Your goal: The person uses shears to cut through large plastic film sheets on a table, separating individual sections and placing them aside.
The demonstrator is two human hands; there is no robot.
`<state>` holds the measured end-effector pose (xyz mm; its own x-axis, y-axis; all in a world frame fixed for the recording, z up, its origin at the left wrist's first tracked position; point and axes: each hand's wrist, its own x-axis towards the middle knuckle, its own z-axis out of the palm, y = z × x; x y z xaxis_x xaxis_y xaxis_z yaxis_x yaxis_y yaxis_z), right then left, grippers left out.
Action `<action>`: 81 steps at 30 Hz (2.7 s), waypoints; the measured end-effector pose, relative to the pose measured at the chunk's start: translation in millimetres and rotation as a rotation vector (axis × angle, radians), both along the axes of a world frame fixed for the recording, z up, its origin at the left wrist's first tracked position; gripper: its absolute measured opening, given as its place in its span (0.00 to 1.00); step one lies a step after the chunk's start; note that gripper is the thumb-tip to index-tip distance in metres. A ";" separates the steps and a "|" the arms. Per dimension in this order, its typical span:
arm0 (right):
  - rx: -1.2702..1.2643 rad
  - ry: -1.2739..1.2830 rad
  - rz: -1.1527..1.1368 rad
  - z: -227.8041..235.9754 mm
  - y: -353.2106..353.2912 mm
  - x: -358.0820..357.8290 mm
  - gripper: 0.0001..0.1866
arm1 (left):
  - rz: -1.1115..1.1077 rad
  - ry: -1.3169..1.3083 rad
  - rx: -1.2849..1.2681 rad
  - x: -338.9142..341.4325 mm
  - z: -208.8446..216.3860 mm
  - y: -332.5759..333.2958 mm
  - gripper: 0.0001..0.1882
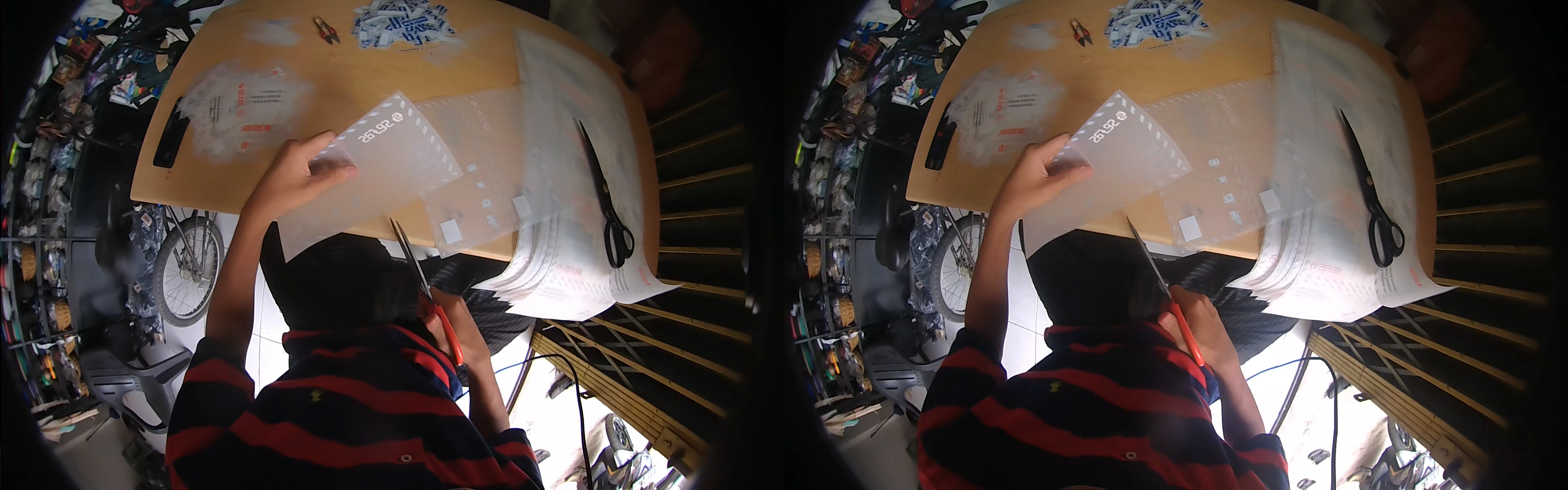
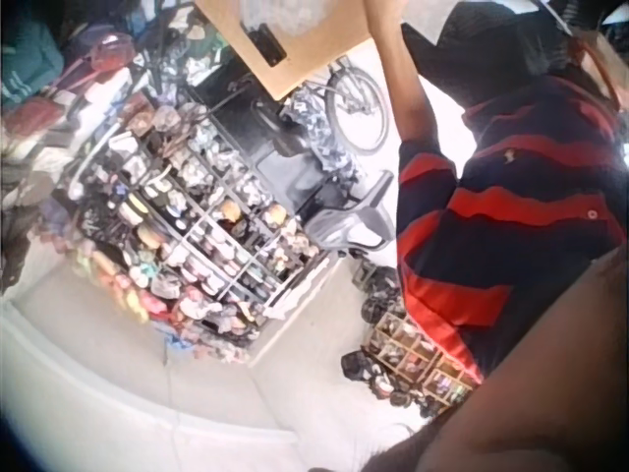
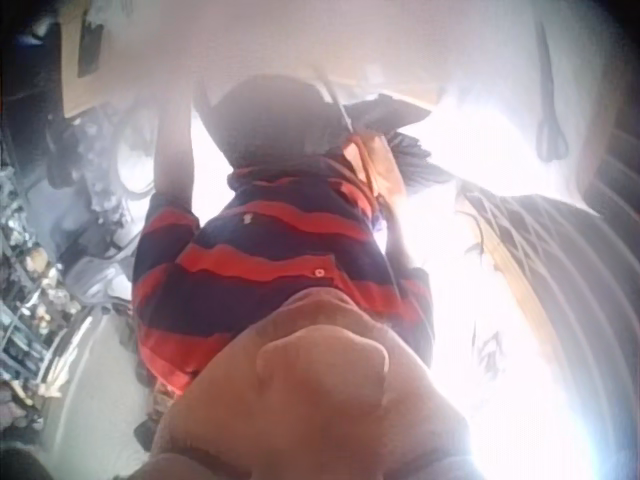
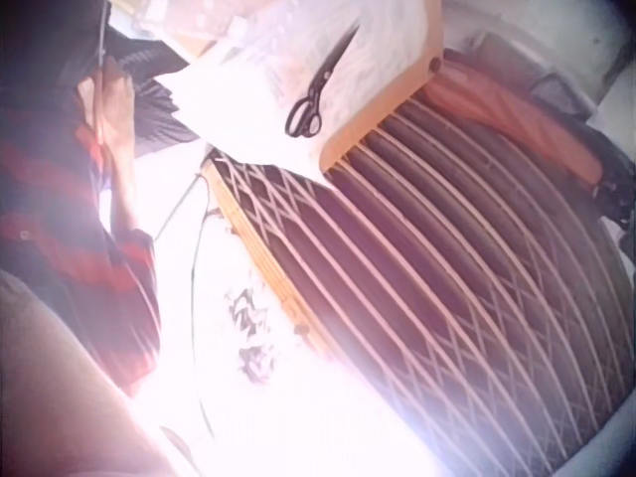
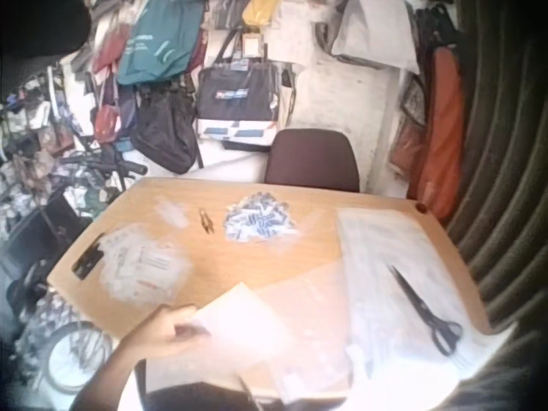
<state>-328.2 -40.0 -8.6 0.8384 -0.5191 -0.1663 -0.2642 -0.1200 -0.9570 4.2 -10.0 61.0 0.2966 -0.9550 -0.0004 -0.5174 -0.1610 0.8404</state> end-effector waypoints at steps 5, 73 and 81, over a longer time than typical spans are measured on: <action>0.028 -0.035 -0.012 -3.3 -3.5 3.0 0.40 | -0.023 -0.007 -0.010 -17.5 -18.6 -5.9 0.16; -0.021 0.023 -0.065 7.7 14.3 33.2 0.49 | -0.213 -0.125 -0.013 -20.5 -3.5 -3.3 0.14; -0.140 -0.043 -0.085 -2.0 15.3 27.8 0.45 | -0.222 -0.154 -0.067 -24.7 7.6 -2.2 0.11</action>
<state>-300.4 -24.7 -10.5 0.7954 -0.6039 -0.0522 -0.2380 -0.2319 -0.9432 -20.6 -12.2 68.6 0.0722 -0.9930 0.0937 -0.6560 0.0235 0.7544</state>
